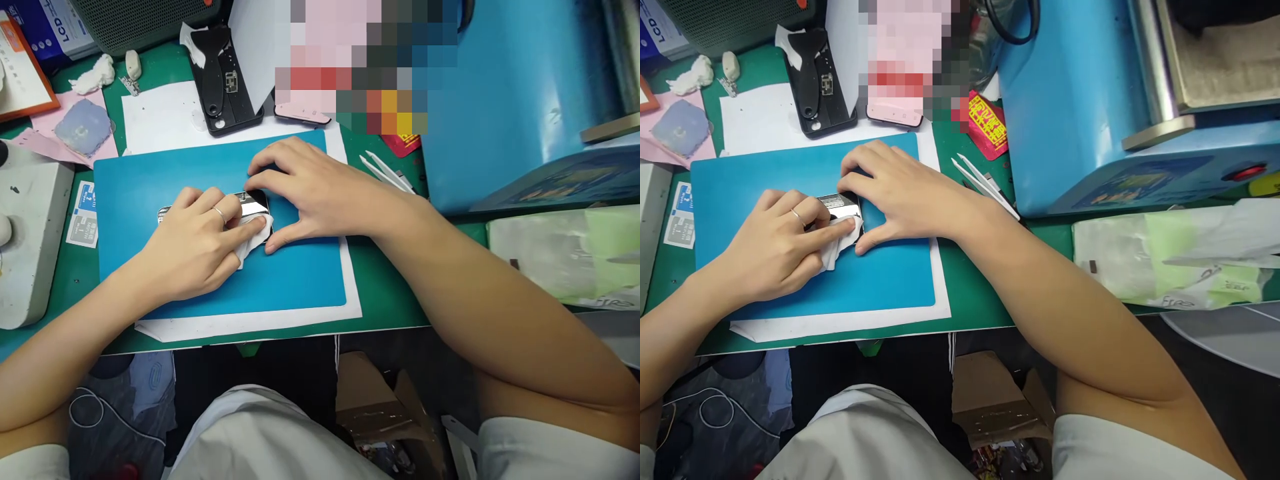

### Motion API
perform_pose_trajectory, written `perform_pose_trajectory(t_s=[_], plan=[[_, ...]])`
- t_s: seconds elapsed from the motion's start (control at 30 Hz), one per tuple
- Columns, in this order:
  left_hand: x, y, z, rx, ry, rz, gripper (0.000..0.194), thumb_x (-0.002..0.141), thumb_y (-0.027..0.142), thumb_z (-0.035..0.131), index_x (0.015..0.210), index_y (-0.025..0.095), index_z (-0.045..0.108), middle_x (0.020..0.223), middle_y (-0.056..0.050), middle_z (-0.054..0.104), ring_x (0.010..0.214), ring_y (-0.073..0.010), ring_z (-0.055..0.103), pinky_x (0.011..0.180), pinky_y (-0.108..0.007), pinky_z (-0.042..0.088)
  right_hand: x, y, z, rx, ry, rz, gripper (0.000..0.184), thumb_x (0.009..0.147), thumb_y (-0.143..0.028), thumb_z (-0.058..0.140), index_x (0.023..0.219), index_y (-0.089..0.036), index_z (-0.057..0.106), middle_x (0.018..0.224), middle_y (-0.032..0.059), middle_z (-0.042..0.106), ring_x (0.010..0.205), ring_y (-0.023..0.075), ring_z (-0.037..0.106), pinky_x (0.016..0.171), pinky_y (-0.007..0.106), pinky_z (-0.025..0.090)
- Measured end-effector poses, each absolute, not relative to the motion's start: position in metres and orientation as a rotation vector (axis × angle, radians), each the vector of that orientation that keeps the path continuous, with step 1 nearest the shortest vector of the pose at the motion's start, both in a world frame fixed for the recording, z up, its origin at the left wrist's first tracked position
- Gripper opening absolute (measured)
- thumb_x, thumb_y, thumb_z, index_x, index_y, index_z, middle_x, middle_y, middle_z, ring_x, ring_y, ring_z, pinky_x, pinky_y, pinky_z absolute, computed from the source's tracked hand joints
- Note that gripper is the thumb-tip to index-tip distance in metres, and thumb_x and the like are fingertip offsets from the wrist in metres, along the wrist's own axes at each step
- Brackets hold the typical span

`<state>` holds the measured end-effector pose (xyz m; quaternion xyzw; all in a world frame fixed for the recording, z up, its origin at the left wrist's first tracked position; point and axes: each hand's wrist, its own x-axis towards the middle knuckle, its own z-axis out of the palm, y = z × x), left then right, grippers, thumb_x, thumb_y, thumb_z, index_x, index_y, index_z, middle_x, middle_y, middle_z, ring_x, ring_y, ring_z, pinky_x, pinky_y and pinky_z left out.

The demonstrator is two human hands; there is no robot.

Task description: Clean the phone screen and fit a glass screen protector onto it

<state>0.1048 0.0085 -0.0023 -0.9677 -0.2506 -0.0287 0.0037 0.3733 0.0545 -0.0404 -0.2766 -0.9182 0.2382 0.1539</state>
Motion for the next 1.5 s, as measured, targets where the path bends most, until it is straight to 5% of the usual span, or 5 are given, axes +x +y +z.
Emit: perform_pose_trajectory(t_s=[1.07,1.5], plan=[[0.0993,0.0107,0.0034,-3.092,-0.587,-0.147,0.041,0.108,0.022,0.045,0.140,0.021,0.071,0.102,-0.009,0.069,0.089,-0.0262,0.057,0.081,-0.044,0.038,0.3738,0.0564,-0.0442,-0.737,-2.594,0.659,0.075,0.099,-0.081,0.064,0.144,-0.020,0.066,0.151,0.0215,0.060,0.140,0.0458,0.053,0.114,0.068,0.044],[0.0999,0.0113,0.0050,-3.077,-0.598,-0.114,0.040,0.108,0.022,0.051,0.144,0.022,0.067,0.105,-0.009,0.068,0.092,-0.0271,0.060,0.085,-0.044,0.041,0.3810,0.0617,-0.0457,-0.655,-2.616,0.752,0.089,0.092,-0.086,0.068,0.153,-0.022,0.061,0.156,0.0205,0.055,0.144,0.0453,0.047,0.120,0.069,0.039]])
